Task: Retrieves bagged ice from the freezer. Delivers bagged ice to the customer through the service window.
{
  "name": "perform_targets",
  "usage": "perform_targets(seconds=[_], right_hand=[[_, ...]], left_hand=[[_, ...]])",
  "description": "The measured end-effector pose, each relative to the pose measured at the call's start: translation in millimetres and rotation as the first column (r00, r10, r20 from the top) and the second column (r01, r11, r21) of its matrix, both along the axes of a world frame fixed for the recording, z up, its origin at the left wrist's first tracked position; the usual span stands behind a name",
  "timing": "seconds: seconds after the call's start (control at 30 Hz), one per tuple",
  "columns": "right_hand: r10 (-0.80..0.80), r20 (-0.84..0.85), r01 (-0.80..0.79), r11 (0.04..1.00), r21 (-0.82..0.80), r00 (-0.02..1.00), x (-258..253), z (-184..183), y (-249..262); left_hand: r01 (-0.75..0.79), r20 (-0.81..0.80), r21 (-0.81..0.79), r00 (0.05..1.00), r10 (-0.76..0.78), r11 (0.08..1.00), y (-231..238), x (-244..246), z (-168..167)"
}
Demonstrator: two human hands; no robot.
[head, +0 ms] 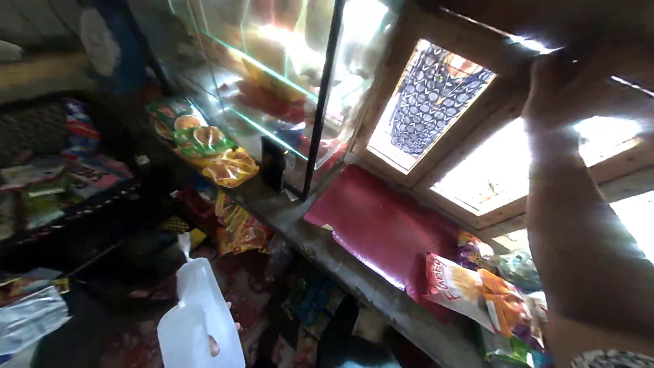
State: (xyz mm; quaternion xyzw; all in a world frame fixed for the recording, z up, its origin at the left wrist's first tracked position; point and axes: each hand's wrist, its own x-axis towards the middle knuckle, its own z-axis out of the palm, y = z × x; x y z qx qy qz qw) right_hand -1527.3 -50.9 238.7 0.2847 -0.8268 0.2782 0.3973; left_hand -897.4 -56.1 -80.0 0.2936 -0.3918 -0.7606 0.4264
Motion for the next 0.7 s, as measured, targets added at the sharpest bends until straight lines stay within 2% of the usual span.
perform_targets(seconds=[0.07,0.1,0.17,0.23,0.3,0.37,0.4,0.43,0.47,0.53,0.6,0.63,0.7], right_hand=[[-0.023,0.031,0.024,0.999,-0.043,0.999,-2,-1,-4],[-0.051,0.047,0.053,0.998,-0.041,0.998,-7,-1,-7],[-0.097,0.100,0.092,0.994,0.055,0.990,-14,1,-8],[-0.100,0.163,0.076,0.987,0.144,0.982,-22,3,-4],[-0.043,0.104,0.034,0.996,0.088,0.994,-23,-1,1],[0.063,0.022,-0.064,0.997,0.047,0.998,0,-13,0],[0.170,-0.012,-0.167,0.979,0.120,0.985,23,-23,-2],[0.294,-0.015,-0.282,0.928,0.244,0.956,41,-37,-8],[0.402,0.060,-0.390,0.826,0.407,0.914,53,-53,-17],[0.479,0.101,-0.398,0.573,0.716,0.872,56,-90,-39],[0.370,0.137,-0.292,0.406,0.866,0.919,49,-118,-54],[0.292,0.134,-0.236,0.347,0.908,0.947,44,-127,-57],[0.218,0.088,-0.149,0.281,0.948,0.972,31,-138,-57]], left_hand=[[0.114,-0.074,-0.081,0.990,-0.121,0.990,-29,-7,-13],[0.139,-0.096,-0.071,0.985,-0.145,0.988,-38,-13,-12],[0.166,-0.125,-0.043,0.977,-0.170,0.985,-47,-8,-22],[0.152,-0.066,-0.010,0.986,-0.153,0.988,-50,-3,-21],[0.199,-0.083,-0.097,0.975,-0.207,0.975,-59,1,-37],[0.238,-0.138,-0.115,0.958,-0.252,0.965,-66,-7,-30],[0.259,-0.141,-0.081,0.953,-0.268,0.963,-66,-14,-16],[0.265,-0.136,-0.050,0.953,-0.269,0.963,-65,-17,-6],[0.264,-0.107,-0.043,0.958,-0.268,0.963,-65,-17,-1],[0.233,-0.029,-0.034,0.972,-0.234,0.972,-65,-12,2],[0.219,0.060,-0.025,0.974,-0.218,0.975,-65,-6,6],[0.239,0.043,-0.028,0.970,-0.237,0.971,-67,-5,4],[0.264,-0.008,-0.048,0.964,-0.265,0.963,-70,-6,1]])
